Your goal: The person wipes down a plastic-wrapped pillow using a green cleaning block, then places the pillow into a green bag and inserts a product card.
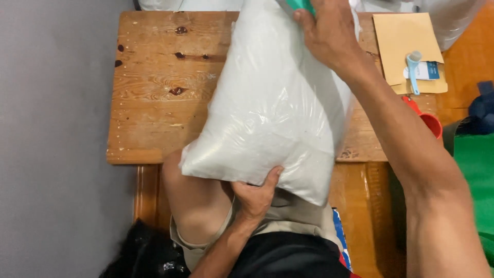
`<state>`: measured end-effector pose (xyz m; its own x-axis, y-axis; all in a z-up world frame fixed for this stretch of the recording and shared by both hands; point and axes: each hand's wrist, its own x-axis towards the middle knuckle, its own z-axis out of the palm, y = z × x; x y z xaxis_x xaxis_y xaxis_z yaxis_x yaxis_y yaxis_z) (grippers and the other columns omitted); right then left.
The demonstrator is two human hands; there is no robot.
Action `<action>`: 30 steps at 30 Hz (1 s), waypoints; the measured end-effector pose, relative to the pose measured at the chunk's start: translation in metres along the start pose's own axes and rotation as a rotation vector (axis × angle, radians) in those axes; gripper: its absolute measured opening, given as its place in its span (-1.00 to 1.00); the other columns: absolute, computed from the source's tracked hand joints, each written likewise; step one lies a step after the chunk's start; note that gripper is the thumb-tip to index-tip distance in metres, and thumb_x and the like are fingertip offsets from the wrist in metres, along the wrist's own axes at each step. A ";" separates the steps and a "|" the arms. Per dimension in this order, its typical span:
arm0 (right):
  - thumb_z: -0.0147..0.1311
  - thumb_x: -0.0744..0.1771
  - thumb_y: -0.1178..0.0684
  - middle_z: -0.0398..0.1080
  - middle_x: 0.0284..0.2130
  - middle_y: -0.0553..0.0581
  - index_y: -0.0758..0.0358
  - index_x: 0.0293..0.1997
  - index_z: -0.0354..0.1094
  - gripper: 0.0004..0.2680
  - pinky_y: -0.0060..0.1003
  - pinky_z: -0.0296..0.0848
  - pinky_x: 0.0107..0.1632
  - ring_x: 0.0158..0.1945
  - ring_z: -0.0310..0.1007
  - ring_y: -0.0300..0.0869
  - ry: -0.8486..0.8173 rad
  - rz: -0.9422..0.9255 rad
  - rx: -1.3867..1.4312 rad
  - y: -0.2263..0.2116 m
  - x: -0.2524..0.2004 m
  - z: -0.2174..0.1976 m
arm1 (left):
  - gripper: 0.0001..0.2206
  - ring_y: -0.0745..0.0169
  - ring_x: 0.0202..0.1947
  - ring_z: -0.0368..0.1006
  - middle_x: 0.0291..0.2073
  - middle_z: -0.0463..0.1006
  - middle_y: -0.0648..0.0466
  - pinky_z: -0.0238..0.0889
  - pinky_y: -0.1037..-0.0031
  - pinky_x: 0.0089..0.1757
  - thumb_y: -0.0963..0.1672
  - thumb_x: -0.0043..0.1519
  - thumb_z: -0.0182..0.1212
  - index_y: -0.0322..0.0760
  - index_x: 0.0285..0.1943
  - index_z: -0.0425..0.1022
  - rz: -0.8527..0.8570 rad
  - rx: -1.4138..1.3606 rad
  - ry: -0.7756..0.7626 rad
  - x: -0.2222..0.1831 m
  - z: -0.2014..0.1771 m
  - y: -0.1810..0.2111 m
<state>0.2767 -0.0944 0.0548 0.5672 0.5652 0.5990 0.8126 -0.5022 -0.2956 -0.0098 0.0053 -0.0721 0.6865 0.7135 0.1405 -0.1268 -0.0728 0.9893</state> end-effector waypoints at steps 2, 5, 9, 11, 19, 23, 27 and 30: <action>0.21 0.39 0.13 0.21 -0.19 0.39 0.46 -0.07 0.33 -0.82 0.05 0.23 -0.19 -0.15 0.23 0.22 -0.121 0.156 -0.154 0.001 -0.001 0.005 | -0.18 -0.12 0.15 0.46 0.09 0.50 -0.27 0.31 0.20 0.22 -0.02 -0.12 0.62 -0.61 0.23 0.29 0.245 0.041 0.016 -0.001 0.001 -0.008; 0.07 0.39 0.00 0.21 -0.10 0.21 0.37 0.40 0.15 -0.58 -0.20 0.47 -0.10 -0.08 0.25 0.00 -0.641 0.308 0.104 -0.120 -0.010 -0.033 | -0.13 -0.18 0.18 0.44 0.11 0.47 -0.34 0.30 0.16 0.22 -0.05 -0.14 0.63 -0.66 0.26 0.22 0.164 0.066 0.021 -0.004 0.001 -0.019; -0.05 0.41 -0.02 0.21 -0.02 0.25 0.40 0.35 0.15 -0.62 -0.11 0.33 0.01 -0.02 0.31 0.02 -0.806 -0.207 0.553 -0.134 -0.025 -0.037 | -0.30 -0.04 0.12 0.50 0.10 0.53 -0.26 0.44 0.22 0.15 -0.14 0.00 0.56 -0.60 0.25 0.29 0.182 -0.091 -0.050 -0.005 0.002 -0.021; -0.17 0.45 -0.02 0.25 -0.02 0.24 0.34 0.39 0.13 -0.65 -0.17 0.44 0.07 -0.02 0.34 -0.05 -0.527 -0.248 0.479 -0.110 -0.010 -0.026 | -0.18 -0.17 0.13 0.47 0.06 0.50 -0.29 0.34 0.16 0.19 -0.05 -0.13 0.65 -0.64 0.21 0.27 0.310 0.081 0.004 -0.003 0.001 -0.015; 0.08 0.41 0.07 0.31 -0.05 0.42 0.43 0.25 0.23 -0.70 0.10 0.31 -0.08 -0.04 0.29 0.27 -0.422 0.233 -0.117 -0.070 0.014 -0.042 | -0.26 -0.15 0.04 0.54 -0.03 0.59 -0.21 0.38 0.20 0.16 0.03 -0.15 0.66 -0.61 0.05 0.46 0.478 0.212 -0.004 -0.008 0.004 -0.019; -0.08 0.40 -0.04 0.29 0.00 0.21 0.35 0.36 0.19 -0.62 -0.21 0.31 0.11 0.05 0.37 -0.03 -0.988 -0.265 0.630 -0.138 0.001 -0.068 | -0.49 -0.03 -0.04 0.61 -0.08 0.64 -0.16 0.47 0.25 0.11 -0.06 -0.04 0.62 -0.53 -0.04 0.56 0.433 0.091 -0.095 -0.006 0.006 -0.010; -0.16 0.42 -0.09 0.34 -0.08 0.22 0.36 0.11 0.29 -0.70 -0.16 0.32 0.05 -0.01 0.39 -0.02 -0.797 -0.287 0.539 -0.089 0.043 -0.044 | -0.32 -0.11 -0.06 0.61 -0.14 0.64 -0.19 0.46 0.25 0.09 0.04 -0.16 0.67 -0.61 -0.06 0.53 0.484 0.247 -0.021 -0.014 0.007 -0.020; 0.02 0.48 -0.01 0.37 0.04 0.50 0.39 0.22 0.28 -0.74 0.08 0.19 -0.11 -0.01 0.30 0.35 -0.418 0.062 -0.066 -0.030 0.059 -0.022 | -0.35 -0.11 -0.09 0.60 -0.17 0.63 -0.14 0.45 0.21 0.06 0.04 -0.18 0.71 -0.56 -0.12 0.55 0.566 0.252 -0.036 -0.015 0.008 -0.020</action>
<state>0.2828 -0.0603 0.1160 0.6310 0.7426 0.2244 0.7728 -0.5764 -0.2655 -0.0119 -0.0097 -0.0933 0.5866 0.4925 0.6429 -0.3079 -0.5986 0.7395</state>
